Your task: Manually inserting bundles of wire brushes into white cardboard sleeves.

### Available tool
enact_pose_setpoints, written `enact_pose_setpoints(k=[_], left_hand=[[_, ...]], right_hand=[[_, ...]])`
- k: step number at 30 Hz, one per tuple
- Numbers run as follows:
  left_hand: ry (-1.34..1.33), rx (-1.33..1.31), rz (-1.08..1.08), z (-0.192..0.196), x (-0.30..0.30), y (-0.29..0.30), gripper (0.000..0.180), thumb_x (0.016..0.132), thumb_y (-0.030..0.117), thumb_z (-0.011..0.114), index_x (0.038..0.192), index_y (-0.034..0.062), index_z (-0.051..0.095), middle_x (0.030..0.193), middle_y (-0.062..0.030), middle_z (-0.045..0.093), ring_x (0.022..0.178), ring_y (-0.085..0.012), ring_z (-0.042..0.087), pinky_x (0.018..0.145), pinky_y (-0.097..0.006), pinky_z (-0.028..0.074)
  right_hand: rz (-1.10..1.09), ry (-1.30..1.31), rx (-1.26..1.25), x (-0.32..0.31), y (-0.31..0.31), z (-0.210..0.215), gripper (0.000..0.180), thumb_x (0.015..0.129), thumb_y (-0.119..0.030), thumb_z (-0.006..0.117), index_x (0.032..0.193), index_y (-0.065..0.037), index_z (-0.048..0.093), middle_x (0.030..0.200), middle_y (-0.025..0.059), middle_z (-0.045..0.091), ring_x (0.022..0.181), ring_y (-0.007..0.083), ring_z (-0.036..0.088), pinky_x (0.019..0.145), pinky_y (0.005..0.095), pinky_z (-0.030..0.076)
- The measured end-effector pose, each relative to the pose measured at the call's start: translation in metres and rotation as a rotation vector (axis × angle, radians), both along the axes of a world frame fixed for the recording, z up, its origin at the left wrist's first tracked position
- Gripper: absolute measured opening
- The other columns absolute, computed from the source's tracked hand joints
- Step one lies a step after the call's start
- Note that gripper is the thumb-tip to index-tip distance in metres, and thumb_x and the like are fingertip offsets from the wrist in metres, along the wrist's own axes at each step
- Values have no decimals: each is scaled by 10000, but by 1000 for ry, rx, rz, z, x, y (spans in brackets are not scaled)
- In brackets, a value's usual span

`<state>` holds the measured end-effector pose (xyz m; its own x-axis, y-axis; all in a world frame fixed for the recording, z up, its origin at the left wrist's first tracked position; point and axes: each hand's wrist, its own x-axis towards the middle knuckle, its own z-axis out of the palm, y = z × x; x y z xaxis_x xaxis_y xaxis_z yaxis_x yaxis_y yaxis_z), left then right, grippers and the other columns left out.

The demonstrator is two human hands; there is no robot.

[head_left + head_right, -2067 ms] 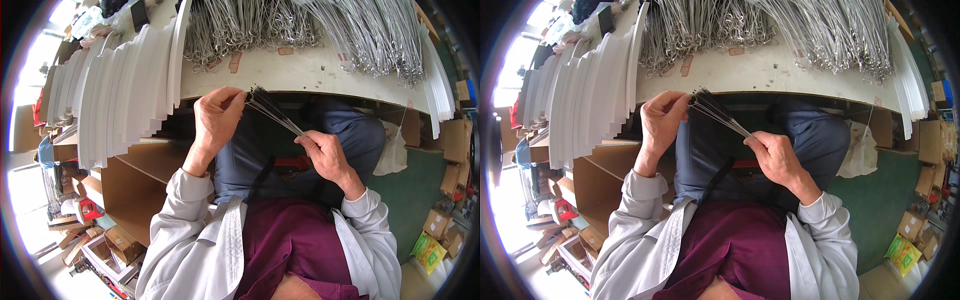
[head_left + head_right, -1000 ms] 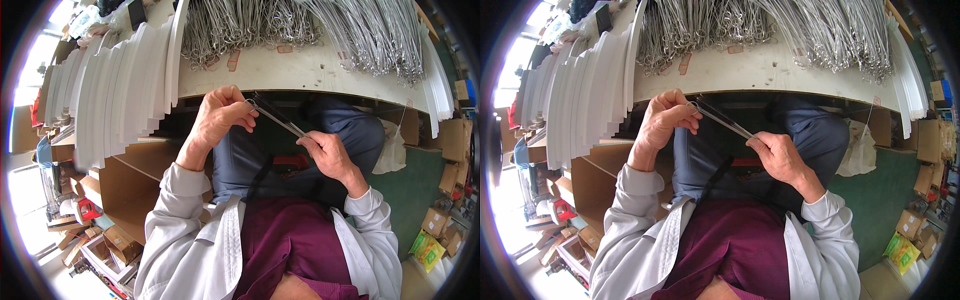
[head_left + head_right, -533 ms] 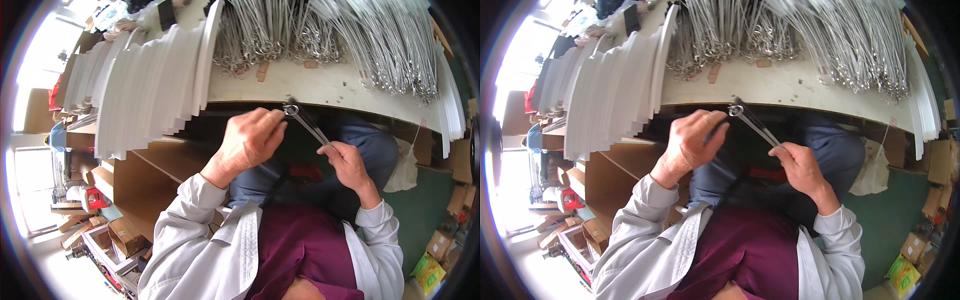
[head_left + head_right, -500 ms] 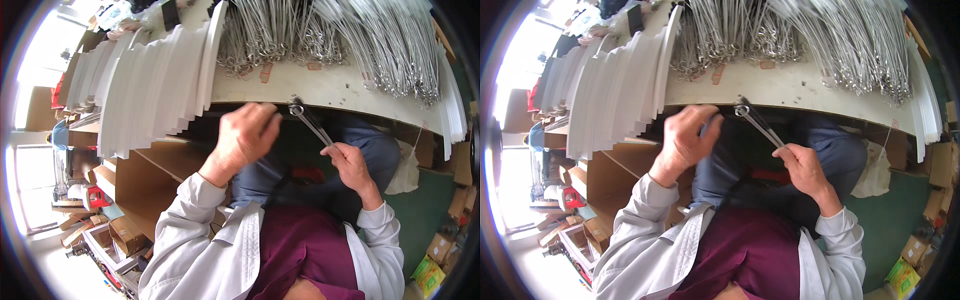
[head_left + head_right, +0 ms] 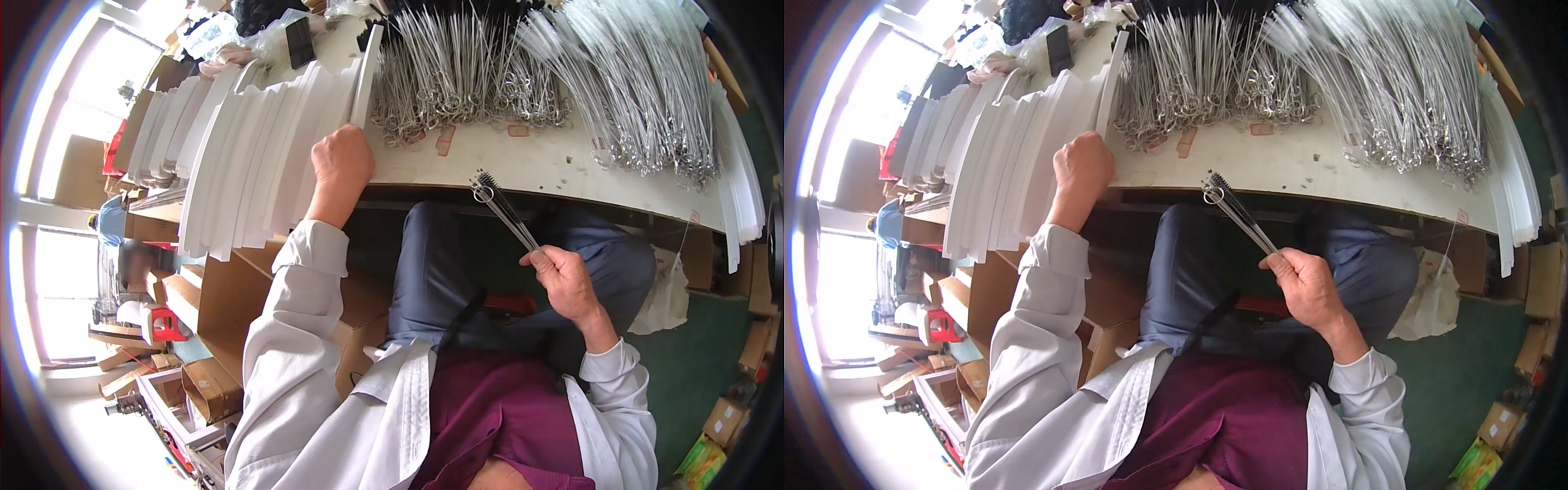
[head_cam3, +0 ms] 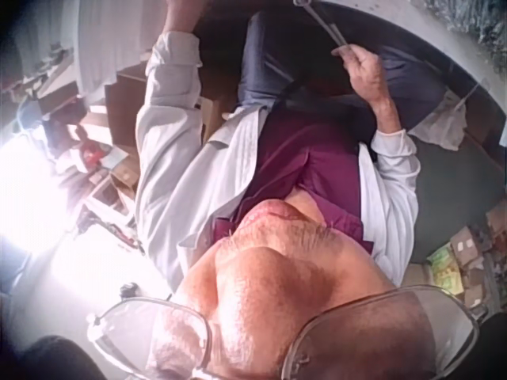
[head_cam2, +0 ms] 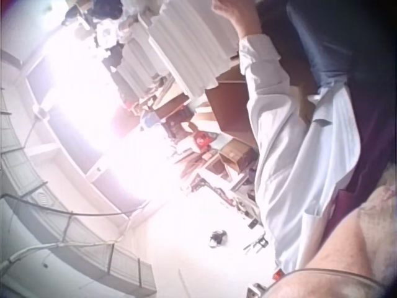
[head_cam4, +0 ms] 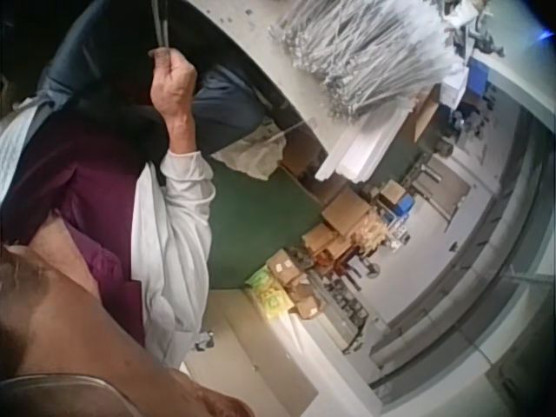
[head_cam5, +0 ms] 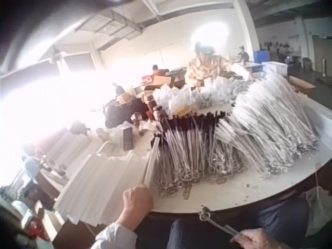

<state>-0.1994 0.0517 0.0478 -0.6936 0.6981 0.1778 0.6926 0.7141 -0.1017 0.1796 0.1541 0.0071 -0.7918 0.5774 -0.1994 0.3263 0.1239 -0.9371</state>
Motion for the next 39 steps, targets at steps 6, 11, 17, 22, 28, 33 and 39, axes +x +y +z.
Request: enact_pose_setpoints(k=[6,11,17,22,28,33,39], left_hand=[[-142,388,7,42,25,-20,204,848,181,656,858,-23,641,851,-236,739,780,-353,744,747,-437,593],[-1668,1130,-202,34,74,-21,358,855,129,686,1132,-80,598,1033,-234,703,832,-252,714,777,-380,605],[-1724,1235,-162,14,77,-7,435,843,112,662,1222,-88,587,1009,-214,695,776,-232,696,733,-370,601],[-1782,1309,-176,6,86,2,503,882,102,646,1329,-88,516,1023,-197,650,866,-250,644,810,-387,569],[-1857,1457,-223,7,99,2,459,906,103,631,1308,-80,505,1022,-218,637,858,-263,629,813,-405,552],[-1832,1565,-167,6,94,-2,439,915,112,630,1288,-87,512,1020,-210,625,860,-256,609,816,-407,541],[-1915,1574,-173,1,100,-2,409,918,117,637,1257,-88,539,1014,-203,624,860,-254,603,807,-398,537]], right_hand=[[-42,75,-43,11,0,-3,327,1062,-276,593,969,9,724,632,-14,484,604,61,418,541,268,362],[-12,133,-113,-3,-2,8,330,1085,-267,557,997,14,704,617,-80,387,567,21,327,503,235,265],[80,142,-304,7,-8,33,315,1088,-235,557,979,14,715,667,-68,468,624,34,397,542,240,339],[220,123,-386,8,-22,38,349,1085,-270,564,961,14,723,670,-43,499,618,44,404,569,245,374],[328,21,-550,4,-13,31,372,1090,-253,547,928,33,722,626,-48,458,581,46,371,544,245,342],[336,-21,-601,3,-15,24,370,1082,-247,559,920,42,724,606,-59,432,548,41,334,519,245,305],[317,-18,-676,2,-10,22,369,1081,-241,558,922,45,729,602,-63,443,533,33,337,497,242,284]])
